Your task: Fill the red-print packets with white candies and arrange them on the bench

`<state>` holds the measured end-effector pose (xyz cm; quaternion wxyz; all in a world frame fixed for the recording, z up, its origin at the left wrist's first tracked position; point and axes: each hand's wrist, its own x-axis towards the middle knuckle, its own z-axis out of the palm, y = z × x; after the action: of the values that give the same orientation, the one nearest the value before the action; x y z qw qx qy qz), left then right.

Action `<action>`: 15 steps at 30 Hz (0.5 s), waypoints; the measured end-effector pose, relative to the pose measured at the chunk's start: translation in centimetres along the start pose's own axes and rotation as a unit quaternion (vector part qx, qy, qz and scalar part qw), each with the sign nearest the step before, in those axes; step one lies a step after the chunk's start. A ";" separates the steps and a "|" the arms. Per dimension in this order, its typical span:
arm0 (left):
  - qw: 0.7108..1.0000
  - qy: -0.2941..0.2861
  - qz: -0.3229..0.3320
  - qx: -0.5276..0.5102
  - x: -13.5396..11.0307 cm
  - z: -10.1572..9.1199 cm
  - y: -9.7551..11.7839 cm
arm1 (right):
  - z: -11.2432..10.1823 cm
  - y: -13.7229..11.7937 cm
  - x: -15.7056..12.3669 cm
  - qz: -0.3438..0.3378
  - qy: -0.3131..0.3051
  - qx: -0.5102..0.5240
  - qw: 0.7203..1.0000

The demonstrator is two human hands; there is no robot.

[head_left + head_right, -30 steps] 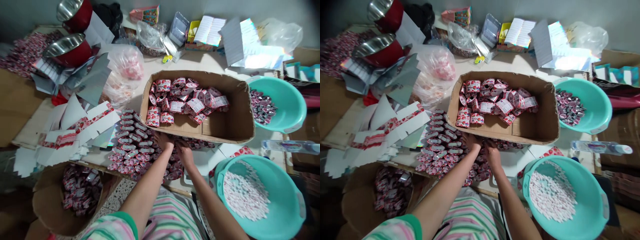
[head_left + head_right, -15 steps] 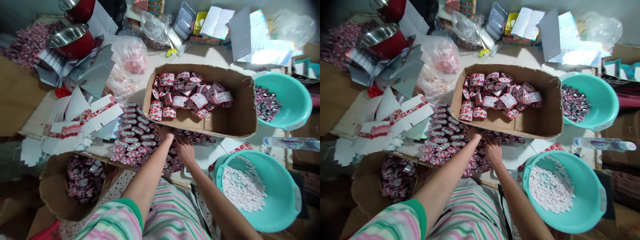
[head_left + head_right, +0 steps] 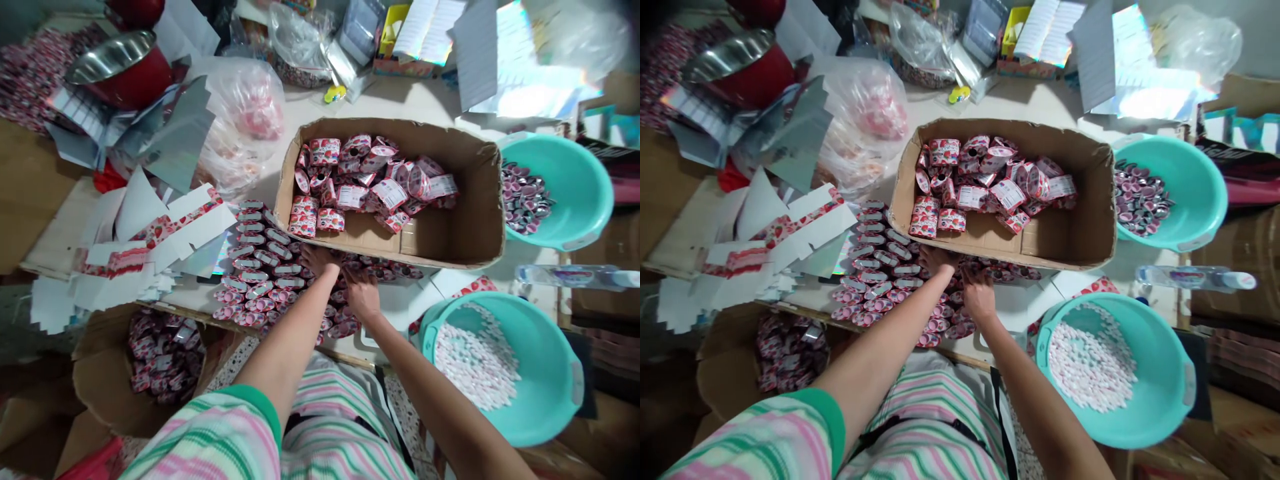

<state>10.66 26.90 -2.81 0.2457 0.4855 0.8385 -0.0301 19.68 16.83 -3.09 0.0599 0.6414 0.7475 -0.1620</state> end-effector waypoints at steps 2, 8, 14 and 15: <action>1.000 -0.006 0.012 -0.017 0.0 0.1 -0.1 | -0.4 -0.1 0.3 0.007 -0.004 0.015 1.000; 0.989 0.030 0.122 -0.073 -1.2 -1.9 -0.8 | -2.6 -0.6 0.9 0.014 -0.014 0.099 0.995; 0.941 0.168 0.280 -0.085 -3.0 -2.6 -6.3 | -4.6 1.4 -1.5 -0.030 0.147 0.219 0.964; 0.930 0.201 0.291 -0.098 -3.1 -2.3 -7.7 | -5.2 2.6 -2.2 -0.052 0.213 0.251 0.943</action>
<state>4.72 21.02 -0.85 0.1161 0.6778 0.6908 0.2232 23.20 16.75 2.03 -0.2720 0.6156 0.7102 -0.2066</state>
